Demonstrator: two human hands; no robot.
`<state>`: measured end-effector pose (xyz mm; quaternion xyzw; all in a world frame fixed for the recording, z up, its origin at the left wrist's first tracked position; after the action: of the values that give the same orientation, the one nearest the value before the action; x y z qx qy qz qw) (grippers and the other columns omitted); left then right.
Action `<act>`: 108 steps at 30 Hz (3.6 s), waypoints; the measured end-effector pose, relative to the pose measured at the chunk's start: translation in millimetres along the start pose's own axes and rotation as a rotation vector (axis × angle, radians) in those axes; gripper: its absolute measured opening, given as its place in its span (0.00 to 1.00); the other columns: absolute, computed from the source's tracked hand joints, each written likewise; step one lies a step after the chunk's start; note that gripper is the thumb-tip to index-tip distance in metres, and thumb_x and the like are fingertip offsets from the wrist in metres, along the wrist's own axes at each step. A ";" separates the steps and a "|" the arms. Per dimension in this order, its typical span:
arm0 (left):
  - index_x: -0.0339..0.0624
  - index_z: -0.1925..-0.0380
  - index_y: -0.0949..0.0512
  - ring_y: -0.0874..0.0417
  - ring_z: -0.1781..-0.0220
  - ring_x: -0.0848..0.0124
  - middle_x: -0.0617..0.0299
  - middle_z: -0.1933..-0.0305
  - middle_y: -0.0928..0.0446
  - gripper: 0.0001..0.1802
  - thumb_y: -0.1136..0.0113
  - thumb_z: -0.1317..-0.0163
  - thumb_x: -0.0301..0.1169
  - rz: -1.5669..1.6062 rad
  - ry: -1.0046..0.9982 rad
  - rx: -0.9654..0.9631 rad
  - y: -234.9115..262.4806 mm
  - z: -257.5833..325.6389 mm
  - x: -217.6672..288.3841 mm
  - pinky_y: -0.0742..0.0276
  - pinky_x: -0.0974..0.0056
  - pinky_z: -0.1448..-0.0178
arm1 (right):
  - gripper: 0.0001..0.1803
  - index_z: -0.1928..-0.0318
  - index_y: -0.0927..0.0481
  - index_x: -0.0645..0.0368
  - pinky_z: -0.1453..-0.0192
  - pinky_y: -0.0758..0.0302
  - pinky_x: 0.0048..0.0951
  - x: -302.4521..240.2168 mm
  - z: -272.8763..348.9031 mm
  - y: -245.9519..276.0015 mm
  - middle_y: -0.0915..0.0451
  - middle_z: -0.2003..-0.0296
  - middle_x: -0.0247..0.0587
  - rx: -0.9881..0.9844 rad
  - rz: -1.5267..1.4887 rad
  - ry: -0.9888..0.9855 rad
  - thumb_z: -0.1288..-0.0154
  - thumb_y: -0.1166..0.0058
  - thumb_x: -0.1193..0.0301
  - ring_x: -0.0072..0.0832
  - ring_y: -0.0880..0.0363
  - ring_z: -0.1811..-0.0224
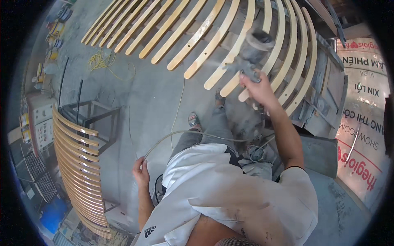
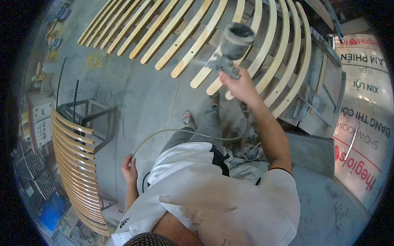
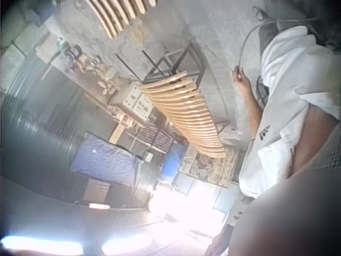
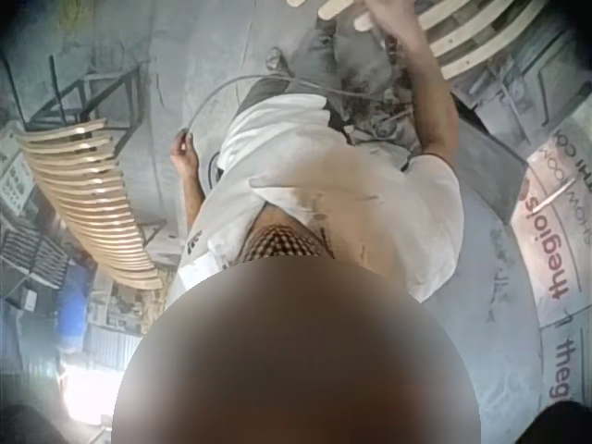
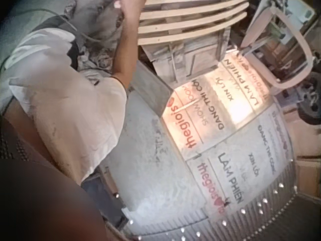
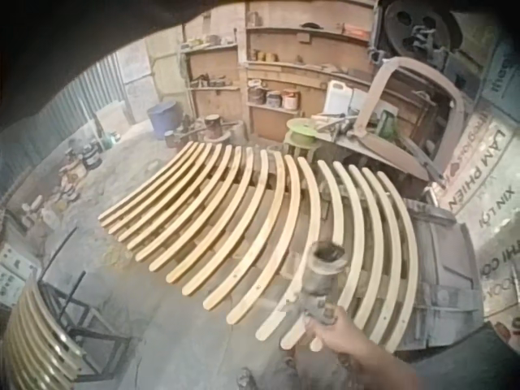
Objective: The recorder is spray painting curved wooden furniture slats and refilling the spray gun with varnish from a bucket.
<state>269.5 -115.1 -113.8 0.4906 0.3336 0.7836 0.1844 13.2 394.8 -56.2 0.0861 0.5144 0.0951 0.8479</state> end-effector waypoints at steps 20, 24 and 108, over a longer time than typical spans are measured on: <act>0.33 0.63 0.21 0.22 0.65 0.63 0.54 0.67 0.22 0.06 0.42 0.39 0.22 -0.098 -0.079 0.021 -91.4 -31.1 236.1 0.26 0.62 0.57 | 0.13 0.65 0.21 0.60 0.82 0.30 0.23 -100.7 -335.8 259.5 0.21 0.75 0.31 0.253 0.069 0.363 0.34 0.45 0.62 0.17 0.26 0.81; 0.31 0.61 0.23 0.25 0.63 0.68 0.55 0.66 0.24 0.06 0.43 0.37 0.20 -0.074 -0.061 -0.002 -109.9 -34.6 273.7 0.28 0.65 0.58 | 0.12 0.66 0.20 0.57 0.81 0.32 0.21 -115.3 -431.6 284.5 0.21 0.76 0.28 0.253 0.074 0.417 0.33 0.44 0.61 0.16 0.24 0.76; 0.31 0.64 0.21 0.23 0.65 0.67 0.56 0.68 0.22 0.05 0.41 0.38 0.22 -0.111 -0.041 -0.009 -144.1 -8.2 302.0 0.27 0.65 0.59 | 0.11 0.66 0.21 0.57 0.82 0.33 0.23 -125.5 -454.5 350.8 0.21 0.77 0.29 0.277 0.118 0.450 0.34 0.44 0.63 0.17 0.25 0.79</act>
<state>120.5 170.5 -22.6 0.4865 0.3530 0.7634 0.2362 -473.0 724.6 -70.5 0.2079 0.6919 0.0901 0.6855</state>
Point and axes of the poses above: each hand's wrist, its own z-axis away from the middle knuckle, its own y-axis out of the back of the hand, x = y × z, the point moved 4 cm from there along -z, towards the middle knuckle
